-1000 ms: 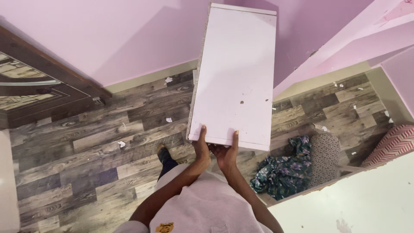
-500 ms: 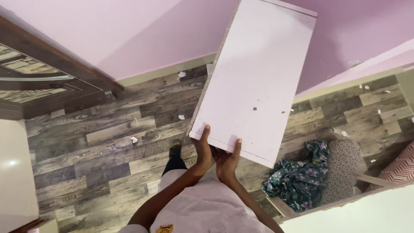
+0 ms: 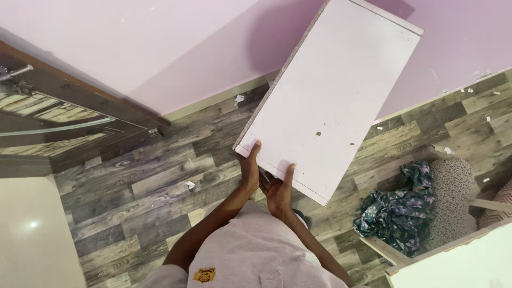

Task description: The person moves a white rectangular storage unit across the room by sliding and lifting it by hand.

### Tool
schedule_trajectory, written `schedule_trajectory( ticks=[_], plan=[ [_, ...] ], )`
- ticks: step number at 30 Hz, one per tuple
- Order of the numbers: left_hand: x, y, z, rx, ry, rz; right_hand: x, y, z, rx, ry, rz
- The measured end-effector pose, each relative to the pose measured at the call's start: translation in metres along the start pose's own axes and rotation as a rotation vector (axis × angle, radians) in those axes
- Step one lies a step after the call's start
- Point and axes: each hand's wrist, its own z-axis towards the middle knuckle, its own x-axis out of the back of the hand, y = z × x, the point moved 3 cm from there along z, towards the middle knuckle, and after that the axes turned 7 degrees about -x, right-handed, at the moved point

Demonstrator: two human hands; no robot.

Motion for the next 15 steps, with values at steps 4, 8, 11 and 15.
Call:
schedule_trajectory(
  ticks=[4, 8, 11, 15],
  plan=[
    [0.0, 0.022, 0.018, 0.019, -0.034, 0.054, -0.021, 0.004, 0.006, -0.052, 0.019, -0.021],
    [0.01, 0.029, 0.032, -0.017, -0.135, -0.003, -0.042, 0.004, 0.004, -0.078, -0.054, -0.13],
    [0.017, 0.026, 0.041, 0.026, -0.077, 0.036, -0.051, 0.003, 0.006, -0.077, -0.095, -0.242],
    [0.024, 0.016, 0.046, 0.071, -0.023, 0.14, -0.044, 0.005, 0.009, -0.109, -0.097, -0.367]
  ],
)
